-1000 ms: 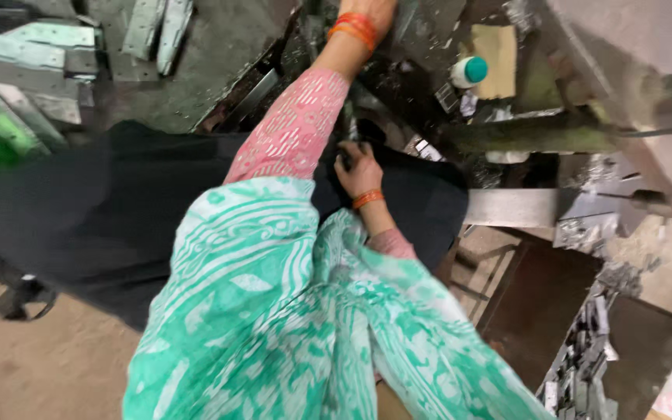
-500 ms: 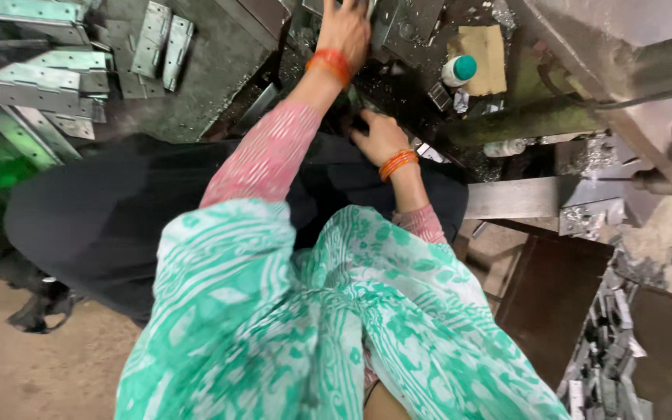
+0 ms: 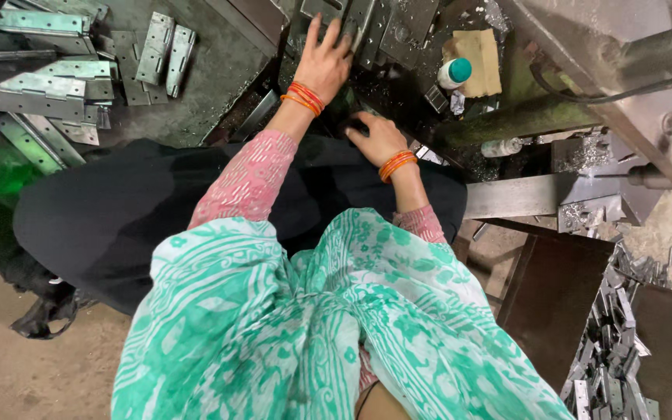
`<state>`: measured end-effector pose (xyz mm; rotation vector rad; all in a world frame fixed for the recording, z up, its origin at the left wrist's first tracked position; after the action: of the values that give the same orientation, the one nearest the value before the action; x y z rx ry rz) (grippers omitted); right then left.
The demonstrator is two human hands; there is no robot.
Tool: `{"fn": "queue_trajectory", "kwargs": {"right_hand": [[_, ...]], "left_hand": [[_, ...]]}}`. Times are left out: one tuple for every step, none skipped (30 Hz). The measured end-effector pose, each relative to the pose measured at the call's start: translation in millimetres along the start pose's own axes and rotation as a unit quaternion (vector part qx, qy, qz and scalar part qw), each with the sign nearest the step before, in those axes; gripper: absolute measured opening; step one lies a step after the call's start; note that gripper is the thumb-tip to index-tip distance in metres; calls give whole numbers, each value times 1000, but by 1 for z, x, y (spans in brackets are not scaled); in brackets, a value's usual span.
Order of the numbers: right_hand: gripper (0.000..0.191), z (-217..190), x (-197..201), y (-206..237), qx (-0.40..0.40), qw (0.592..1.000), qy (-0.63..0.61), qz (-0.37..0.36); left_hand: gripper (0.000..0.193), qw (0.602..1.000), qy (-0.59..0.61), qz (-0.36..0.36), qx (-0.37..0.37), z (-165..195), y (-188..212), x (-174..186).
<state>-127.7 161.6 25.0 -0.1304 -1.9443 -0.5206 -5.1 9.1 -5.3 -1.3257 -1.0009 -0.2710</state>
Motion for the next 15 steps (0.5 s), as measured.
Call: {"fn": "queue_trajectory", "kwargs": {"right_hand": [[53, 3, 0, -2, 22, 1000, -18, -3], [57, 5, 1, -5, 46, 998, -37, -7], [56, 7, 4, -9, 63, 996, -59, 4], [55, 9, 7, -12, 80, 993, -82, 14], [54, 10, 10, -17, 98, 989, -105, 26], [54, 11, 13, -22, 79, 982, -165, 53], [56, 11, 16, -26, 58, 970, -224, 79], [59, 10, 20, -30, 36, 953, -283, 104], [57, 9, 24, -34, 5, 922, -376, 91], [54, 8, 28, -37, -27, 882, -465, 77], [52, 8, 32, -39, -58, 832, -549, 63], [49, 10, 37, -42, -57, 805, -584, 81], [46, 10, 44, -43, -57, 777, -618, 100], [43, 12, 52, -42, -58, 748, -650, 119], [40, 14, 60, -41, -34, 742, -655, 138]], "left_hand": [[23, 1000, 18, 24, 5, -1, 0, 5], [21, 998, 34, 48, 10, -3, 1, 12], [20, 996, 55, 57, 29, -3, 2, 19], [19, 994, 76, 66, 49, -3, 3, 26], [19, 990, 94, 77, 68, -3, 5, 32], [19, 975, 152, 89, 134, -3, 7, 36], [20, 952, 208, 102, 198, -3, 9, 37], [21, 922, 263, 114, 261, -3, 11, 37], [20, 899, 297, 143, 288, -3, 11, 34], [19, 873, 330, 172, 315, -2, 11, 30], [18, 844, 362, 200, 340, -3, 9, 24], [17, 824, 405, 173, 357, -4, 5, 17], [16, 800, 447, 144, 373, -5, 0, 10], [15, 773, 489, 114, 388, -7, -6, 4], [16, 722, 586, 137, 341, -10, -15, -1]]}}
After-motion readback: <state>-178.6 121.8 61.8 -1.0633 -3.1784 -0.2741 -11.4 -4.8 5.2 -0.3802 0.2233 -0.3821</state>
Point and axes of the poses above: each hand's wrist, its own y-axis away from the middle knuckle, its own x-axis out of the back of the hand, z = x × y, the point moved 1 cm from there along -y, towards the middle knuckle, and after that the axes turned 10 degrees about -x, right-handed, at the moved point
